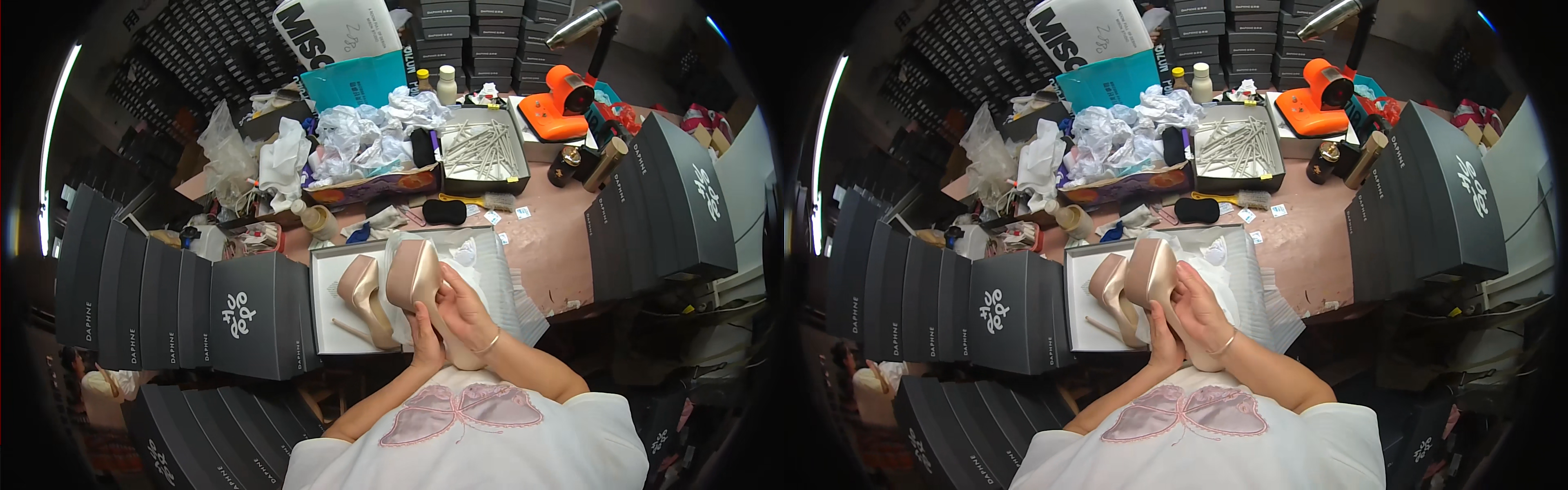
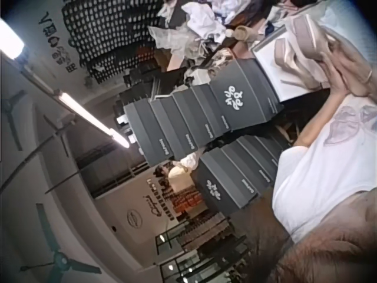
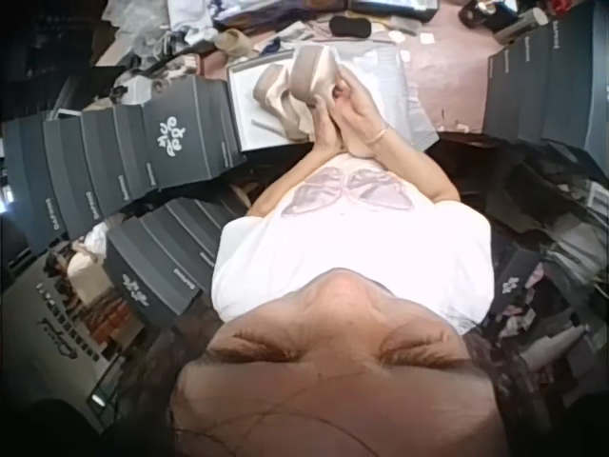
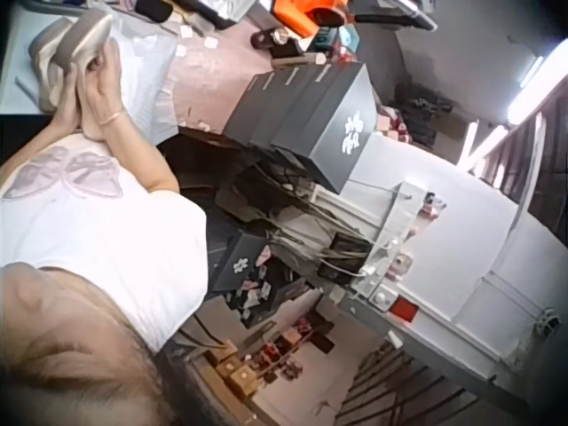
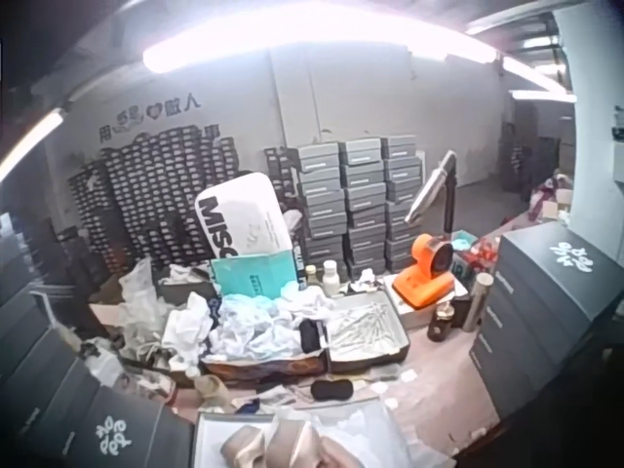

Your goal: Cleaning and packing high-heeled shoes into boxes at a workstation.

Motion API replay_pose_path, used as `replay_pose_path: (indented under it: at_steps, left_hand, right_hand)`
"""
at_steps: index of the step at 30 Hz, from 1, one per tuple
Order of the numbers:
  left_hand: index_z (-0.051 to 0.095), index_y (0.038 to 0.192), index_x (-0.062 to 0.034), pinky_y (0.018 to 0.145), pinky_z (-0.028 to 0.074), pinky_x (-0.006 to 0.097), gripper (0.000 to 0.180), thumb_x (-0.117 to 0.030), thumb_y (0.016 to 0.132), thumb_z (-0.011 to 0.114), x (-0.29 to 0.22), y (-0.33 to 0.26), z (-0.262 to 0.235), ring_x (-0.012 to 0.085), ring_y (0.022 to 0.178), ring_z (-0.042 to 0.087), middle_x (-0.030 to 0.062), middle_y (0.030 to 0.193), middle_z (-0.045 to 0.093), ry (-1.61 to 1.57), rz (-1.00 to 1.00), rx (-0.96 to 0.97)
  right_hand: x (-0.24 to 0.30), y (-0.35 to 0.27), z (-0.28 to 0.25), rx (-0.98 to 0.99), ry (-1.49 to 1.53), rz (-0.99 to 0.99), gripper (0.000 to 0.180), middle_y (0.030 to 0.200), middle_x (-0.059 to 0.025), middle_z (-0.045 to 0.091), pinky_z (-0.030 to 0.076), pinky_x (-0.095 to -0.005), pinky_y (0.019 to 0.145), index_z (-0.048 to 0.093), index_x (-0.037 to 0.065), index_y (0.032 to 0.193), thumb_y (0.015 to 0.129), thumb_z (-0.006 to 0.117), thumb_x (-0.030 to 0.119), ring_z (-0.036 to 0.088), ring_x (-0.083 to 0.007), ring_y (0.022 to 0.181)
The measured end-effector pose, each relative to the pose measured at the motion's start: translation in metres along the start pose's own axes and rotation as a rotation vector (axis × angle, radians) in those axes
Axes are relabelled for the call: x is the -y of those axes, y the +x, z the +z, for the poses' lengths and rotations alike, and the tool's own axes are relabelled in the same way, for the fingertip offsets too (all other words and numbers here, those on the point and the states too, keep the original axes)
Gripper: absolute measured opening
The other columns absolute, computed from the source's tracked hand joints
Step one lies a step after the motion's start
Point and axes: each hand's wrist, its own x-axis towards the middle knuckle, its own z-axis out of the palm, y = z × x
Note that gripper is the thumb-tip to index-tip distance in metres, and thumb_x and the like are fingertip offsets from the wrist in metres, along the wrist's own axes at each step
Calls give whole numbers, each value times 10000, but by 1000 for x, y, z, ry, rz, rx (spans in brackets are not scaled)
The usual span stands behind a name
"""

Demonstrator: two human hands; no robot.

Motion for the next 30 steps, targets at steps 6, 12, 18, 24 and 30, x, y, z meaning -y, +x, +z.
replay_pose_path:
  at_steps: [6, 12, 18, 24, 30]
  left_hand:
    - [119, 1482, -81, 1103, 265, 396, 868, -617, 894, 467, -13, -2, -1, 251, 1350, 308, 122, 1476, 271, -59, -50, 139]
    - [366, 1343, -25, 1033, 364, 429, 936, -443, 655, 843, -107, 30, 1, 253, 1179, 489, 147, 1269, 480, 410, 427, 444]
    - [496, 1088, -33, 989, 413, 447, 673, -394, 645, 850, -94, 26, 13, 293, 1054, 565, 160, 1072, 582, 200, 524, 610]
    - [522, 1075, -30, 886, 451, 342, 633, -413, 678, 833, -95, 38, 16, 220, 1006, 569, 124, 1043, 591, 205, 360, 563]
    - [527, 1127, -29, 786, 480, 237, 554, -414, 796, 748, -92, 86, -26, 107, 902, 586, 47, 1021, 603, 165, -128, 438]
  right_hand:
    - [9, -8, 23, 117, 63, -150, 439, 1277, -82, 492, 391, -332, 1041, 412, 50, 1328, 939, 574, 171, 476, -183, 1189]
    - [32, -69, 45, 262, -318, -67, 638, 1306, -94, 488, 441, -344, 1000, 324, 93, 1425, 881, 654, 150, 516, -197, 1170]
    - [31, -105, 47, 473, -108, -55, 794, 1379, -74, 421, 382, -369, 1050, 187, 128, 1493, 873, 672, 233, 437, -198, 1265]
    - [39, -88, 33, 423, -253, -24, 616, 1440, -74, 356, 341, -360, 1071, 260, 93, 1474, 938, 554, 172, 391, -197, 1297]
    - [56, -105, 28, 476, -1316, -53, 635, 1417, -162, 400, 278, -405, 1092, 194, 82, 1493, 959, 503, 233, 371, -226, 1323]
